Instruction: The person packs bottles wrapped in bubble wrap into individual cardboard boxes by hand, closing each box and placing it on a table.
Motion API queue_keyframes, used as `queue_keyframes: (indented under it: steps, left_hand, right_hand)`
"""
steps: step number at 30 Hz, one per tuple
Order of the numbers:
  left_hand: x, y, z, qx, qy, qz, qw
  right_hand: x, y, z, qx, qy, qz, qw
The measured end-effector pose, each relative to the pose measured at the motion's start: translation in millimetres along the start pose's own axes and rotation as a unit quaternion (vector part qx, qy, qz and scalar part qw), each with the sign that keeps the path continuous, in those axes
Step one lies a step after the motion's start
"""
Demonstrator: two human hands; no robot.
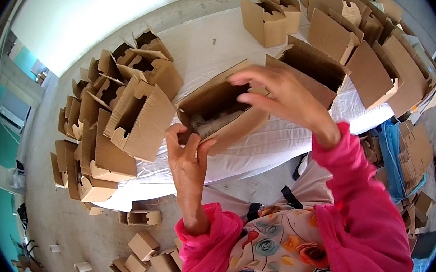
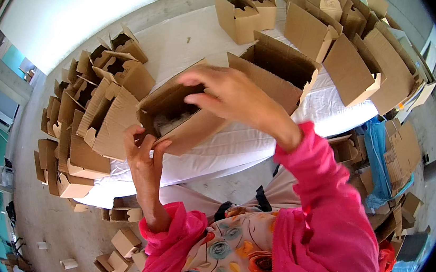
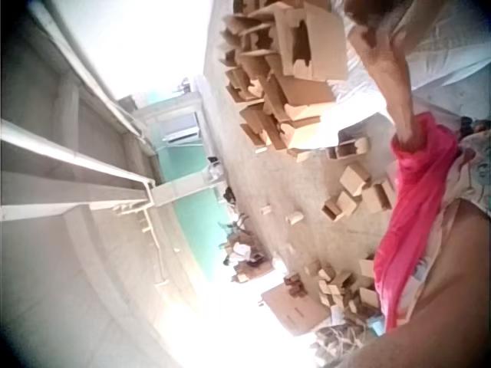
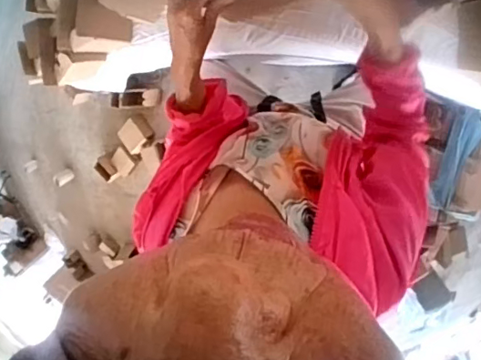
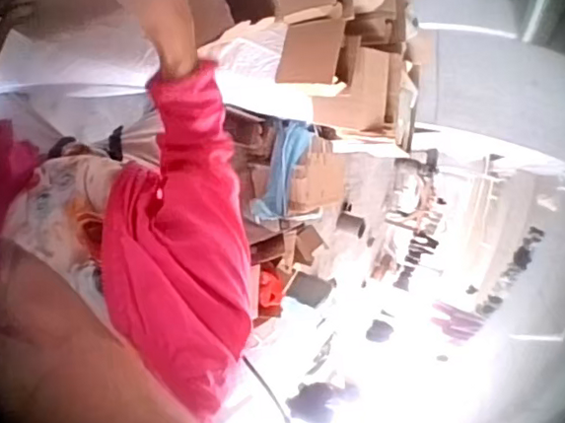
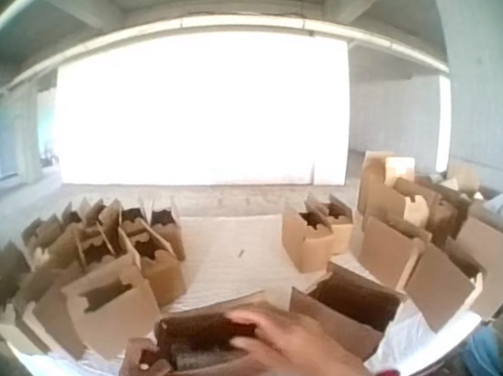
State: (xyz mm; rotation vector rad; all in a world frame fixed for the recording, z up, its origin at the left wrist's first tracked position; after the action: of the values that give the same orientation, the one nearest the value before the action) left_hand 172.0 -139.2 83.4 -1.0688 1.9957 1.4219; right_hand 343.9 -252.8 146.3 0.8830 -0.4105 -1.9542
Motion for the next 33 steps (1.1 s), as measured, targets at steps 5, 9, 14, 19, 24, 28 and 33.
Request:
queue_keyframes:
  steps: [5,9,14,19,24,28,33]
  left_hand:
    - [5.9,0.7,-3.8,0.030,0.008,-0.013,0.999]
    - [11.0,-2.3,-3.8,0.040,0.014,-0.011,0.999]
    - [18.2,-8.5,7.4,0.053,0.047,-0.047,0.996]
    - [12.1,-16.6,21.8,0.086,0.093,-0.082,0.989]
    - [10.1,-21.8,38.8,0.142,0.143,-0.096,0.975]
    - [7.3,-22.2,44.6,0.160,0.138,-0.074,0.975]
    - [4.4,-24.8,40.0,0.111,0.132,-0.051,0.984]
  right_hand:
    - [55.0,-1.4,-26.1,0.010,0.010,-0.201,0.979]
    - [54.1,-20.5,-56.9,-0.024,0.001,-0.159,0.987]
    - [42.9,-21.9,-74.7,-0.041,-0.022,-0.148,0.988]
    - [23.9,-18.0,-87.2,-0.069,-0.064,-0.153,0.984]
    - [3.2,-12.3,-92.5,-0.110,-0.148,-0.028,0.982]
    - [1.0,-14.7,-97.4,-0.083,-0.145,0.000,0.986]
    - [10.1,-18.5,-79.0,-0.001,-0.104,-0.065,0.992]
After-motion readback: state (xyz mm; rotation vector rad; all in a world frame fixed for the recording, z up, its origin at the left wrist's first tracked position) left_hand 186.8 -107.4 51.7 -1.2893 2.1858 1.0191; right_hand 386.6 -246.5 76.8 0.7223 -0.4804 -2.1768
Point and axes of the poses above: each hand's wrist, its own x-axis away from the middle knuckle, its own y-axis out of the back of the hand, z = x × y, the point moved 6 cm from there along -x, towards the middle knuckle, and after that the axes turned 5 degrees about -y, right-handed, at the moved point
